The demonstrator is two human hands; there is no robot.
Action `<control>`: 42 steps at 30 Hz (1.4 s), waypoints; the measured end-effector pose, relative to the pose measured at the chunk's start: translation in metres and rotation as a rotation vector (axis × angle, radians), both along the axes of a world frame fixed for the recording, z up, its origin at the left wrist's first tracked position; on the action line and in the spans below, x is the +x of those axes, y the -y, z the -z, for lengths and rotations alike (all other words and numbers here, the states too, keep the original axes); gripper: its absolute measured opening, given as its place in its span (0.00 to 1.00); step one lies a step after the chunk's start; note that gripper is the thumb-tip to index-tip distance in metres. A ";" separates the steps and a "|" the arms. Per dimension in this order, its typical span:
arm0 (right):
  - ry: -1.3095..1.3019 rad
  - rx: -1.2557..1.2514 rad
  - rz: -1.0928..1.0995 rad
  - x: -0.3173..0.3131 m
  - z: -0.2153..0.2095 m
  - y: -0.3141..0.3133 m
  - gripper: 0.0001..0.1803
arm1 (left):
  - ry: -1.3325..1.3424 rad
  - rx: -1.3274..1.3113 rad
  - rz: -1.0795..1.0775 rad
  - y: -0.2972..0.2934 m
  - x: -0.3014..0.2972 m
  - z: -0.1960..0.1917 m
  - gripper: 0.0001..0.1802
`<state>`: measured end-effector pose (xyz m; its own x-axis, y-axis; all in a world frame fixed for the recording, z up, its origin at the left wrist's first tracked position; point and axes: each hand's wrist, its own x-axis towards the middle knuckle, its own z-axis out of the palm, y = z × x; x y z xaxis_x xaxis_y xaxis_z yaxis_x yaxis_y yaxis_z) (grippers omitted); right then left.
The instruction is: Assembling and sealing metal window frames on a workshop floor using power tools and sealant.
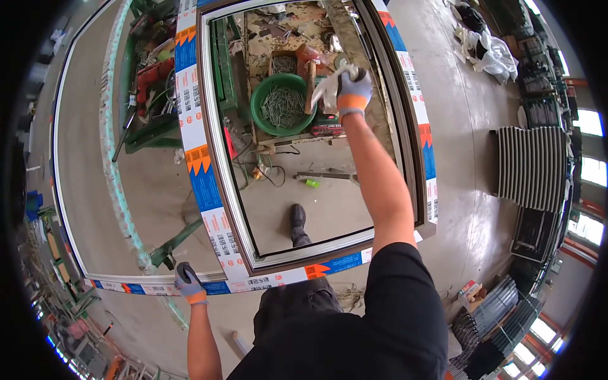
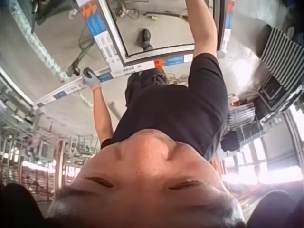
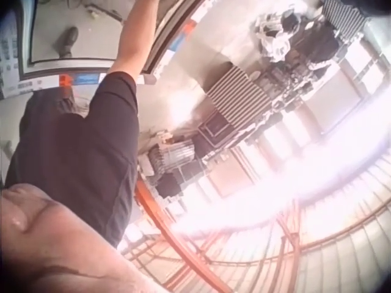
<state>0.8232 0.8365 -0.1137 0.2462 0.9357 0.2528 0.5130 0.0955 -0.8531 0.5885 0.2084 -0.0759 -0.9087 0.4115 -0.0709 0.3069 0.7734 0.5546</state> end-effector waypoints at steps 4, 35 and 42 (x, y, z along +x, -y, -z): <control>-0.255 0.174 -0.184 0.002 -0.085 0.000 0.11 | -0.055 -0.036 0.025 0.004 -0.005 0.012 0.11; 0.815 -0.062 -0.817 -0.010 -0.093 0.498 0.18 | -0.180 0.070 0.333 0.010 -0.009 0.011 0.17; 1.153 -0.217 -0.440 0.126 -0.107 0.401 0.14 | -0.211 -0.011 0.364 0.013 -0.012 0.007 0.20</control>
